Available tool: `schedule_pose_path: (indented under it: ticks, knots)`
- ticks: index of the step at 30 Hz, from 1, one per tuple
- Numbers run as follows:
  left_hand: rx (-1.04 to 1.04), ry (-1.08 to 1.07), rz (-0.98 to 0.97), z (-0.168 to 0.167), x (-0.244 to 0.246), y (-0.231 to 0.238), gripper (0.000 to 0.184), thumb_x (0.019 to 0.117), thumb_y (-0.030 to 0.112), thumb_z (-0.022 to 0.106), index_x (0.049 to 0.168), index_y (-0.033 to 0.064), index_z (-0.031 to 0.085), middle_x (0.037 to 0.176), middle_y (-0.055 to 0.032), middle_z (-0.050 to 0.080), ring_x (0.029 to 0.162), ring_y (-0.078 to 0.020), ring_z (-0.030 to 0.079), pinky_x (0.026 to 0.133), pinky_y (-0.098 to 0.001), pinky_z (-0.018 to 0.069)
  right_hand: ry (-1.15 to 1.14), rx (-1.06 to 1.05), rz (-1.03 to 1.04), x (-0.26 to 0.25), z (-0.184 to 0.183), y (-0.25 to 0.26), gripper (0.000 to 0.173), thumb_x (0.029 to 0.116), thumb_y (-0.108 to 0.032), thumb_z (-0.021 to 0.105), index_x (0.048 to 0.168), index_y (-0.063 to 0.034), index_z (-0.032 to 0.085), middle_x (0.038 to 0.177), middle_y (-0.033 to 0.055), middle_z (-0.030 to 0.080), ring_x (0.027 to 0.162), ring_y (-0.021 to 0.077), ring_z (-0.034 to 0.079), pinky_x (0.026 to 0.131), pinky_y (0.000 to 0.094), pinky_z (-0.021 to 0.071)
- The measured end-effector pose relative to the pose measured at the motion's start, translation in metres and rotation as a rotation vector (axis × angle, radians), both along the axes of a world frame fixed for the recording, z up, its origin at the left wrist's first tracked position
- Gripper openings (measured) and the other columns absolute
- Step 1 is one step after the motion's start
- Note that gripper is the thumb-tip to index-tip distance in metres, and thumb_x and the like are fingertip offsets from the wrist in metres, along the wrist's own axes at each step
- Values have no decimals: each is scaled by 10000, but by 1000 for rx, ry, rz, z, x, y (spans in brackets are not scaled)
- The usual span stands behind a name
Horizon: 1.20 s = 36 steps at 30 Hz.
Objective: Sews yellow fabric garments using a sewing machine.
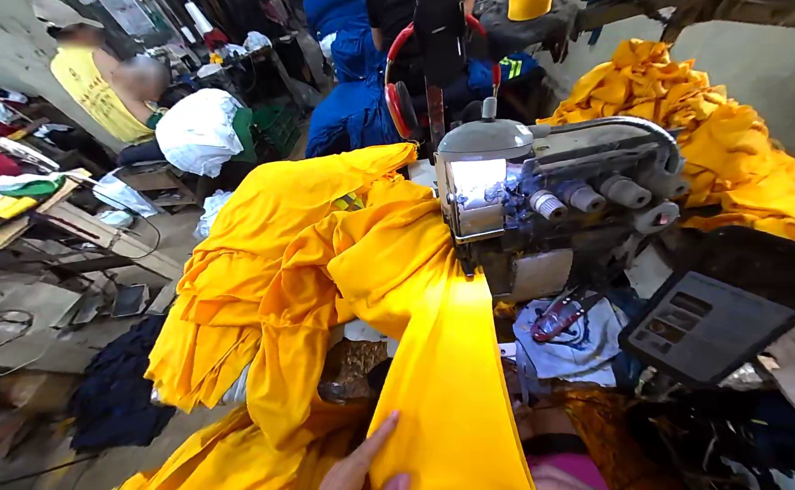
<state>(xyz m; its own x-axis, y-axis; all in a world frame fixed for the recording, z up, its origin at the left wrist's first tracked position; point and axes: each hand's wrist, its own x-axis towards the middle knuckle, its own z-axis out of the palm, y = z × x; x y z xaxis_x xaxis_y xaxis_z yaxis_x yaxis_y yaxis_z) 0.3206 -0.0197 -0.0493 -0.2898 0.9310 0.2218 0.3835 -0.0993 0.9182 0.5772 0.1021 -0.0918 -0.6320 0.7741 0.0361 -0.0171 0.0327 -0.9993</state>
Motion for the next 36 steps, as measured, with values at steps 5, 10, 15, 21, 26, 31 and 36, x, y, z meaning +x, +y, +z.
schedule_pose_path:
  ticks: [5, 10, 15, 21, 26, 31, 36]
  knots:
    - [-3, 26, -62, 35, -39, 50, 637, 929, 76, 733, 1517, 62, 489, 1451, 13, 614, 1240, -73, 635, 1046, -323, 559, 23, 75, -68, -30, 21, 37, 148, 966, -87, 691, 948, 41, 761, 937, 84, 748, 878, 67, 702, 817, 255, 600]
    - [-14, -14, -160, 62, -75, 105, 651, 938, 117, 729, 1539, 126, 480, 1438, -35, 618, 1204, -169, 671, 993, -363, 600, 36, 89, -118, -58, 44, 81, 129, 964, -92, 693, 930, 6, 768, 878, 45, 739, 778, 38, 686, 696, 208, 590]
    - [-166, -107, -226, 79, -116, 173, 718, 908, 110, 738, 1561, 225, 460, 1237, -78, 714, 1020, -184, 732, 862, -320, 631, 100, 78, -247, -98, 54, 119, 197, 955, -205, 704, 802, -85, 736, 732, -42, 686, 595, 6, 613, 523, 177, 522]
    - [-137, -289, -92, 78, -125, 199, 789, 907, -43, 653, 1596, 224, 375, 1321, -115, 655, 1028, -203, 717, 830, -348, 630, 223, -4, -358, -112, 46, 108, 298, 984, -221, 671, 696, -154, 628, 614, -94, 599, 476, -30, 514, 430, 147, 444]
    - [27, -520, 120, 31, -78, 115, 877, 850, 113, 786, 1591, 36, 324, 1449, -157, 568, 1237, -250, 638, 994, -424, 581, 168, -80, -159, -86, 43, 81, 243, 1011, -171, 632, 776, -133, 686, 719, -92, 676, 592, -17, 608, 542, 180, 530]
    - [61, -825, 68, 18, 13, 63, 824, 876, -109, 674, 1554, -81, 206, 1407, -109, 605, 1219, -209, 653, 1045, -432, 550, 153, -61, -11, -111, 56, 87, 265, 1048, -241, 570, 951, -63, 741, 836, -21, 721, 759, 65, 693, 700, 260, 608]
    - [-71, -681, -38, 29, 22, 51, 649, 900, -97, 664, 1470, -130, 355, 1221, -141, 699, 1013, -216, 732, 896, -415, 626, 169, -148, -128, -122, 64, 98, 390, 1082, -219, 453, 904, -31, 744, 789, 79, 711, 737, 156, 697, 691, 330, 606]
